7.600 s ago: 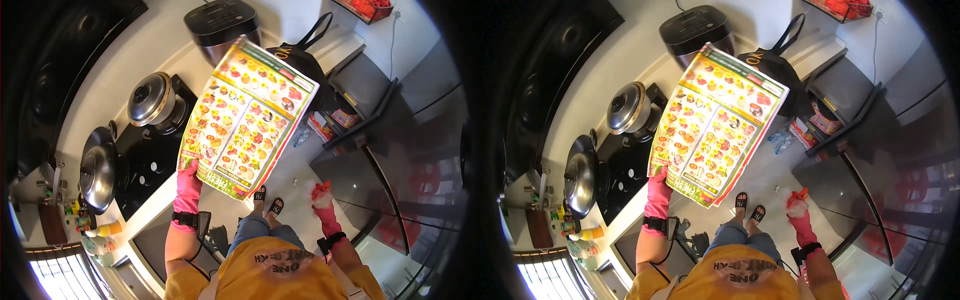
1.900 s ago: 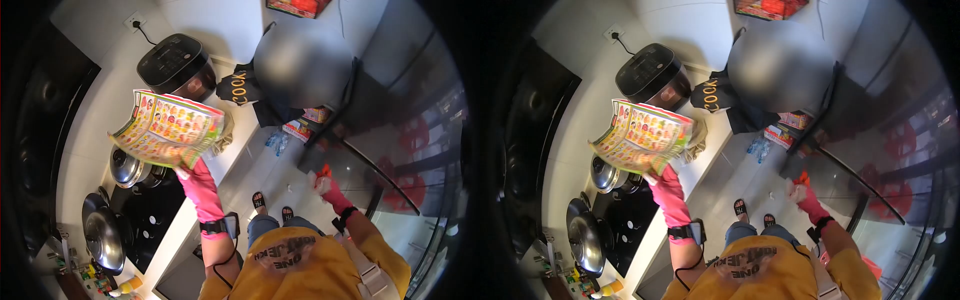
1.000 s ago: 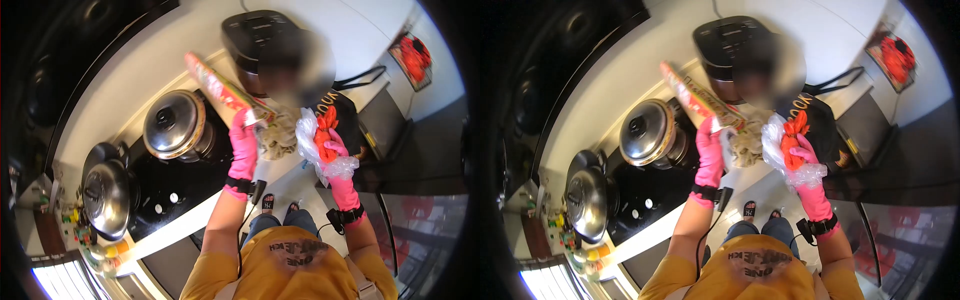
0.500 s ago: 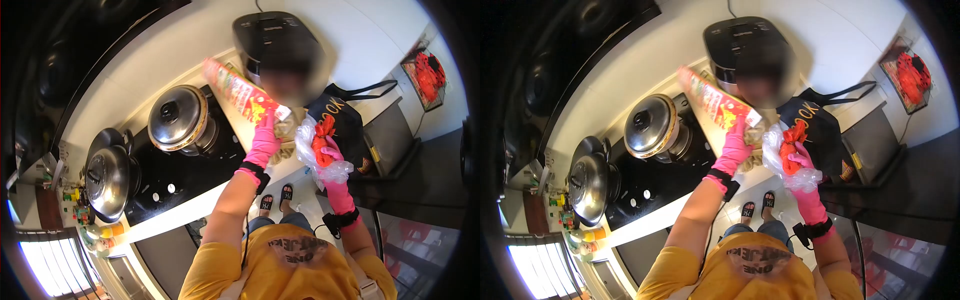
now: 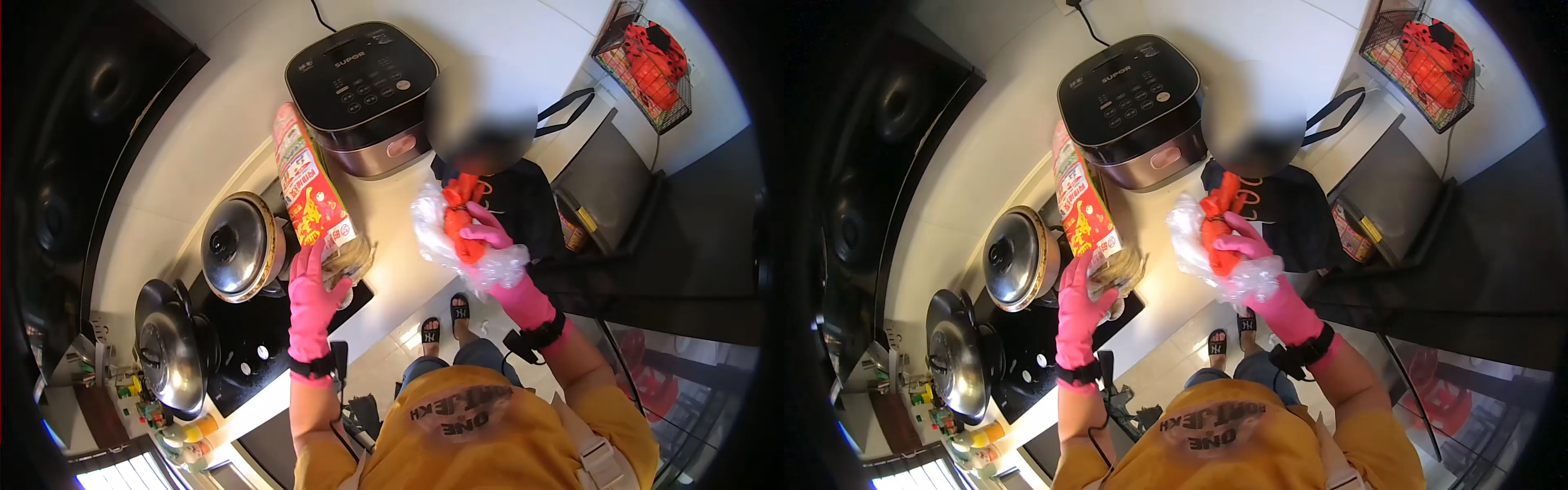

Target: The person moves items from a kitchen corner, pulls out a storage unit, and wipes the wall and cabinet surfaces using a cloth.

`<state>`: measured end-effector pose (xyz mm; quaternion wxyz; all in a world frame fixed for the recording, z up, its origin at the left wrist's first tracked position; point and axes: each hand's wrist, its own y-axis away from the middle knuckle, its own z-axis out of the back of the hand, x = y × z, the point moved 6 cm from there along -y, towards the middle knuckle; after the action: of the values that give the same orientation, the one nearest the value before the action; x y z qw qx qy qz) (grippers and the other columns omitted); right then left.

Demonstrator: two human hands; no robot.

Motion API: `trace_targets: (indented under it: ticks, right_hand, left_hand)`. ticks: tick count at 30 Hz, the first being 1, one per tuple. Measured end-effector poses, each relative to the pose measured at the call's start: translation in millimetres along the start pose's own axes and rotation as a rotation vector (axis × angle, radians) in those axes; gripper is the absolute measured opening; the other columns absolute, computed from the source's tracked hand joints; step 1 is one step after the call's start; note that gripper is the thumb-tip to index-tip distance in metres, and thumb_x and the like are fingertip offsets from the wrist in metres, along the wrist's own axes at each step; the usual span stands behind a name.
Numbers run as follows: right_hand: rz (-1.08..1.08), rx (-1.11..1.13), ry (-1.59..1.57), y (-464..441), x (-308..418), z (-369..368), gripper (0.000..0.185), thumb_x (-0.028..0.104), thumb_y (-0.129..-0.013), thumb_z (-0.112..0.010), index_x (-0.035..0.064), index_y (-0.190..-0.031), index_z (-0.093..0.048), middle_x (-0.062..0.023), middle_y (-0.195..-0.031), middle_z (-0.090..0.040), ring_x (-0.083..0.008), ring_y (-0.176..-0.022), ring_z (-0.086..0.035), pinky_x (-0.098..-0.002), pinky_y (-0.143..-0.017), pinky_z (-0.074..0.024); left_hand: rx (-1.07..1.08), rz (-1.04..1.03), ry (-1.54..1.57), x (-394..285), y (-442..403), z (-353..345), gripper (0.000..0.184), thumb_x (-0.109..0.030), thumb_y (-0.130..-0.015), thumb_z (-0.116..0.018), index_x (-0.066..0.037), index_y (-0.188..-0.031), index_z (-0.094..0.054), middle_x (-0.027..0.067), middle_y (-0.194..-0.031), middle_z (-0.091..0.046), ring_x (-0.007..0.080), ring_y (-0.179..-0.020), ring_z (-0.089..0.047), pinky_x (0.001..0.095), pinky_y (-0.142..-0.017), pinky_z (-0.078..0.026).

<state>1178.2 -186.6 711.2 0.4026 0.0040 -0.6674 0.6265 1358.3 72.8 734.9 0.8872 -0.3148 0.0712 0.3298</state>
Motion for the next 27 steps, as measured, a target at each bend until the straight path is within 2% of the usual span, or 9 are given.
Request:
trace_targets:
  ticks: [1,2,4,6,8,10,14,22,27]
  right_hand:
    - [0.01,0.035,0.003,-7,-1,-7,0.044,0.003,-0.075,-0.073,0.0074,-0.116,-0.059,-0.0168,-0.143,-0.038,-0.0297,-0.132,-0.041,-0.0374,-0.108,-0.0348]
    - [-0.157,0.038,-0.473,-11,-23,-21,0.043,0.006,-0.077,-0.072,0.0067,-0.118,-0.06,-0.0158,-0.147,-0.034,-0.0276,-0.134,-0.039,-0.0357,-0.109,-0.033]
    - [-0.096,0.267,-0.062,-24,-23,-35,0.044,0.009,-0.078,-0.069,0.0108,-0.121,-0.06,-0.0144,-0.149,-0.03,-0.0268,-0.136,-0.035,-0.0353,-0.109,-0.0324]
    - [-0.131,0.425,0.251,-31,-41,-56,0.053,0.009,-0.075,-0.068,0.0161,-0.126,-0.057,-0.014,-0.15,-0.028,-0.0321,-0.135,-0.034,-0.0399,-0.107,-0.0345]
    - [0.094,0.481,0.913,-26,-66,-79,0.068,0.008,-0.068,-0.072,0.0206,-0.132,-0.053,-0.0147,-0.151,-0.028,-0.0379,-0.133,-0.035,-0.0436,-0.106,-0.0357]
    - [-0.042,0.492,0.834,-20,-70,-82,0.077,0.009,-0.067,-0.073,0.0196,-0.139,-0.045,-0.0143,-0.153,-0.025,-0.0386,-0.135,-0.032,-0.0444,-0.108,-0.0327]
    - [-0.225,0.691,0.832,-18,-65,-64,0.08,0.012,-0.068,-0.074,0.0186,-0.141,-0.042,-0.0131,-0.152,-0.028,-0.0409,-0.135,-0.032,-0.0464,-0.108,-0.0329]
    - [-0.229,0.134,0.546,7,-44,7,0.048,0.011,-0.075,-0.067,0.0087,-0.122,-0.058,-0.0169,-0.134,-0.049,-0.0376,-0.128,-0.042,-0.0435,-0.105,-0.0379]
    - [-0.37,0.183,0.589,25,-93,-8,0.04,0.006,-0.077,-0.063,0.0045,-0.117,-0.058,-0.0173,-0.132,-0.05,-0.0352,-0.128,-0.043,-0.0445,-0.104,-0.0384]
  left_hand:
    - [-0.079,-0.017,0.023,-20,1,13,0.075,-0.011,-0.066,-0.079,-0.005,-0.134,-0.047,0.0218,-0.127,-0.052,0.041,-0.118,-0.048,0.045,-0.102,-0.039]
    - [-0.159,-0.038,0.031,-32,3,19,0.074,-0.01,-0.067,-0.078,-0.003,-0.133,-0.047,0.0224,-0.126,-0.052,0.0416,-0.118,-0.048,0.0452,-0.102,-0.039]
    - [-0.312,-0.097,0.067,-58,10,23,0.07,-0.009,-0.068,-0.077,0.0,-0.131,-0.047,0.0235,-0.124,-0.053,0.0428,-0.116,-0.049,0.0456,-0.1,-0.04]
    - [-0.234,-0.136,0.155,-88,16,3,0.073,-0.012,-0.07,-0.078,0.0,-0.134,-0.045,0.0246,-0.13,-0.049,0.0437,-0.121,-0.046,0.0487,-0.102,-0.037]
    - [-0.128,-0.286,0.071,-110,19,-33,0.087,-0.011,-0.066,-0.081,-0.001,-0.14,-0.036,0.0252,-0.139,-0.04,0.0424,-0.128,-0.04,0.0488,-0.105,-0.034]
    - [0.005,-0.345,0.075,-112,27,-76,0.102,-0.02,-0.065,-0.083,-0.004,-0.147,-0.024,0.0277,-0.146,-0.027,0.0476,-0.133,-0.03,0.052,-0.106,-0.031]
    - [0.069,-0.345,0.012,-100,35,-128,0.099,-0.037,-0.07,-0.078,-0.005,-0.147,-0.026,0.0271,-0.149,-0.023,0.0472,-0.137,-0.023,0.0536,-0.109,-0.023]
    - [0.035,-0.321,-0.213,-92,-27,-167,0.091,-0.047,-0.076,-0.07,-0.015,-0.149,-0.027,0.0248,-0.15,-0.023,0.045,-0.139,-0.02,0.0549,-0.111,-0.017]
    - [-0.001,-0.254,0.025,-100,-62,-154,0.075,-0.022,-0.08,-0.069,-0.006,-0.143,-0.033,0.0316,-0.143,-0.03,0.0488,-0.13,-0.033,0.0516,-0.107,-0.029]
